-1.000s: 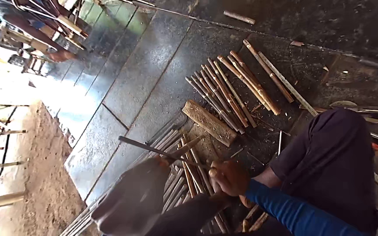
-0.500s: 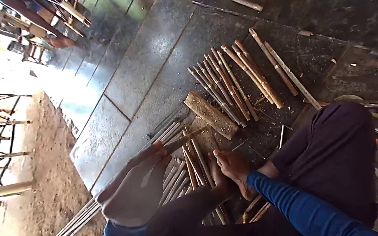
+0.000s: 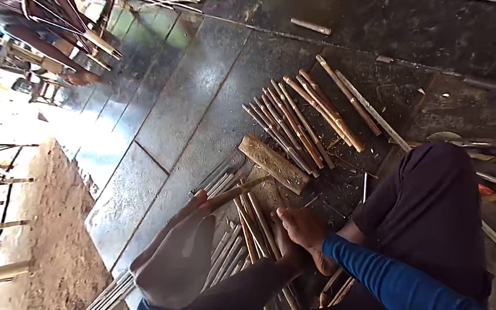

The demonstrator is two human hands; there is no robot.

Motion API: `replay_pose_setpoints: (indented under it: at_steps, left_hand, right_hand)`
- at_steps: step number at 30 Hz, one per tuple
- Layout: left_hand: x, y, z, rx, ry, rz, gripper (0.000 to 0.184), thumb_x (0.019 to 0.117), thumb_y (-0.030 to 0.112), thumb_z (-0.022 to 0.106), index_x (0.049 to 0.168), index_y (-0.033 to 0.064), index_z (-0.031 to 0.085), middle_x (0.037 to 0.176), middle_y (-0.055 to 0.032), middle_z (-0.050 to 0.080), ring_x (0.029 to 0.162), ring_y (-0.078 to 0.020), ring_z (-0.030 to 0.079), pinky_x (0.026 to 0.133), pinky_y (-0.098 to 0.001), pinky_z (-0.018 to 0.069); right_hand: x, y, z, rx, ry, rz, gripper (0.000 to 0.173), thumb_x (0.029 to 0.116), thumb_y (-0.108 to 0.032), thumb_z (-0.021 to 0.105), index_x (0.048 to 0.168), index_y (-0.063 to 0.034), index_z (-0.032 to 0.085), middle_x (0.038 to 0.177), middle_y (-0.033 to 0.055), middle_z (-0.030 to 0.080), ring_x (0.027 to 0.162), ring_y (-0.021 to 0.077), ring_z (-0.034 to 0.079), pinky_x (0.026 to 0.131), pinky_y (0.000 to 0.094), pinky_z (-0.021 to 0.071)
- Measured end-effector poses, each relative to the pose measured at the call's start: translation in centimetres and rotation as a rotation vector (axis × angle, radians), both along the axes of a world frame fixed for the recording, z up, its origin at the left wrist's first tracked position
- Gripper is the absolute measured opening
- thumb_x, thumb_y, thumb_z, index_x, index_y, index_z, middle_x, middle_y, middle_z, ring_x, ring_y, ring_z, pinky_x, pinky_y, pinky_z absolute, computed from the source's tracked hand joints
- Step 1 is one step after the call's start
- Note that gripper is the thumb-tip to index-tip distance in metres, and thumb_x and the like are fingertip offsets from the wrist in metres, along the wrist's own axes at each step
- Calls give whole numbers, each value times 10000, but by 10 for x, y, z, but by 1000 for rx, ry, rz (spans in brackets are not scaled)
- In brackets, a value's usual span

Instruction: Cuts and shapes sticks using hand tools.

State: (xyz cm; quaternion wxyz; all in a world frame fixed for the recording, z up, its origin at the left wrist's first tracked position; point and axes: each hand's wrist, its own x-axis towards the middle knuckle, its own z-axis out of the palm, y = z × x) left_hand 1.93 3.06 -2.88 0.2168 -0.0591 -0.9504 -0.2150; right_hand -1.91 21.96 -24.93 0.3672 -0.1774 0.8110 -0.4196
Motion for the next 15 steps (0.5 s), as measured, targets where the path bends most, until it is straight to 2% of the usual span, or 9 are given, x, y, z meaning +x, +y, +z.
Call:
replay_pose_setpoints:
  at_steps: [2,4,5,7,9,11,13,14,15]
  left_hand:
    - [0,23,5,177,-104,201,280,837,-37,750,1116,-22,731,1167,-157,736,1112,-278,713,977,-438,585]
    - [-2,-3,-9,123,3,35,270,878,43,762,1139,26,696,1159,-143,747,1060,-276,748,884,-423,659]
    - [-5,-10,-10,96,70,-25,267,893,63,759,1151,53,690,1139,-128,754,1042,-268,754,866,-412,664]
    - [-7,-9,-1,53,163,-74,281,917,93,750,1184,146,681,1156,-78,755,1065,-255,746,884,-419,654]
    - [-2,0,-2,52,139,-204,246,943,114,717,1178,186,705,1206,-50,743,1100,-247,730,920,-432,641]
    - [0,20,-12,51,-8,-461,212,978,155,693,1184,111,716,1253,-94,723,1168,-254,703,976,-431,624]
    - [-1,44,-20,4,-95,-631,359,996,307,690,1271,80,661,1314,-136,691,1230,-256,673,1004,-415,606]
    - [-3,52,-18,-18,-101,-658,415,995,363,685,1299,84,640,1337,-139,678,1261,-259,655,1028,-416,593]
    - [-7,55,-15,-32,-74,-641,431,992,379,686,1302,83,642,1329,-136,681,1261,-256,653,1031,-414,589]
  right_hand:
    - [0,0,-3,61,-45,45,758,1040,-678,137,1019,-136,666,889,108,690,905,300,700,788,563,551]
    - [-9,4,-12,124,-253,7,787,1063,-637,173,1057,-51,698,1038,184,709,1046,343,689,906,587,529]
    - [-12,5,-13,101,-314,-55,791,1068,-623,172,1036,-36,702,1017,184,702,1018,331,686,899,566,530]
    - [-14,4,-8,-126,-326,-247,759,1067,-622,175,897,-74,672,732,93,597,691,237,613,672,450,526]
    - [-21,11,8,-451,-423,-404,674,1076,-595,262,925,-74,661,618,-3,520,499,129,489,496,317,461]
    - [-26,25,18,-665,-610,-462,689,1067,-617,292,1115,-37,663,706,24,633,469,89,472,460,270,454]
    - [-33,32,17,-721,-717,-503,735,1026,-689,323,1226,-68,662,874,95,715,529,103,545,491,266,488]
    - [-39,34,13,-742,-758,-528,677,1027,-644,413,1266,-54,645,980,157,737,612,156,625,542,297,528]
    - [-44,34,10,-728,-767,-598,540,1036,-510,524,1252,-31,651,962,181,742,596,174,638,509,295,525]
